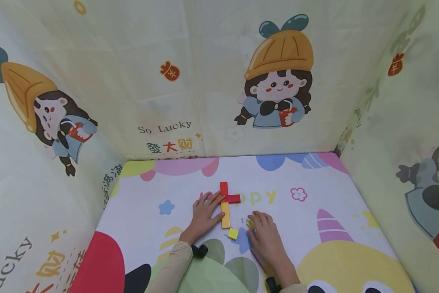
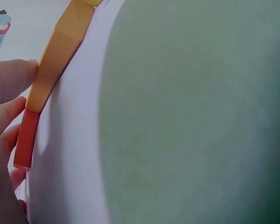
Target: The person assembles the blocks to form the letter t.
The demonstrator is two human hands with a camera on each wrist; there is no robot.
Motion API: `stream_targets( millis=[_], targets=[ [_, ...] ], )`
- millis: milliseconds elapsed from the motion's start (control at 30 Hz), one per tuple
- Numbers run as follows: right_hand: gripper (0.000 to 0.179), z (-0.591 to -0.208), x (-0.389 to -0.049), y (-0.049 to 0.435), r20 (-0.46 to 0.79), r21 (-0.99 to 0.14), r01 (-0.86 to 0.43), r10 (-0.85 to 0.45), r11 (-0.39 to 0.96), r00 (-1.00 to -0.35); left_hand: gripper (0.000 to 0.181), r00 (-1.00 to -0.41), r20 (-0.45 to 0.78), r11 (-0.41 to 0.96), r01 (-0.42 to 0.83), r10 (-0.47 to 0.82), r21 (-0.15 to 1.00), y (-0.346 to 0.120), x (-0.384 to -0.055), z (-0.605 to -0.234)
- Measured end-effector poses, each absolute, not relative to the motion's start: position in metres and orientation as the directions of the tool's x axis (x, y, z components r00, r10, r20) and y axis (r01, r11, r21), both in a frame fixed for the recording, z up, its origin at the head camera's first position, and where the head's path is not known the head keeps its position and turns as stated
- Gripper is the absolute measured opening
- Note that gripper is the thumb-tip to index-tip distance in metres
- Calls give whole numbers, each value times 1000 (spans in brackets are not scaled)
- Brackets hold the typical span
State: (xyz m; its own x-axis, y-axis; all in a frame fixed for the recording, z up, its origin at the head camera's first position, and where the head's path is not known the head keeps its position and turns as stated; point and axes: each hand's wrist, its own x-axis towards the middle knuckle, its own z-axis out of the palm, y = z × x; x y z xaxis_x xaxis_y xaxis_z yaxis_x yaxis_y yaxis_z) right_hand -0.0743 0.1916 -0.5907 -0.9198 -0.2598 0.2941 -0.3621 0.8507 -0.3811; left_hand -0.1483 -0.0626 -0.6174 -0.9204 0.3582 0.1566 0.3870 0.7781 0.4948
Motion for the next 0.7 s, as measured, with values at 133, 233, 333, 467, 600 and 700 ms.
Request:
stream_targets(
  millis=[133,233,333,467,600,700],
  targets=[
    [51,-592,-78,196,294,-368,-383,-284,847,-912,63,-922,153,782,384,356,492,-63,-148,-618],
    [53,-592,-80,200,284,-362,-403,-312,841,-907,63,-922,153,782,382,355,492,-63,-148,-618],
    [53,-590,-84,203,255,-351,-416,-342,839,-905,64,-922,157,779,385,355,496,-63,-147,-618],
    [53,-588,-88,206,206,-327,-432,-383,840,-901,64,-921,157,782,387,357,489,-63,-147,-617],
    [52,-587,-92,210,174,-305,-462,-429,833,-887,64,-923,155,787,383,353,483,-63,-148,-618],
    [51,-586,-94,212,178,-289,-491,-458,822,-871,65,-924,154,788,379,350,486,-63,-148,-619]
  ],
)
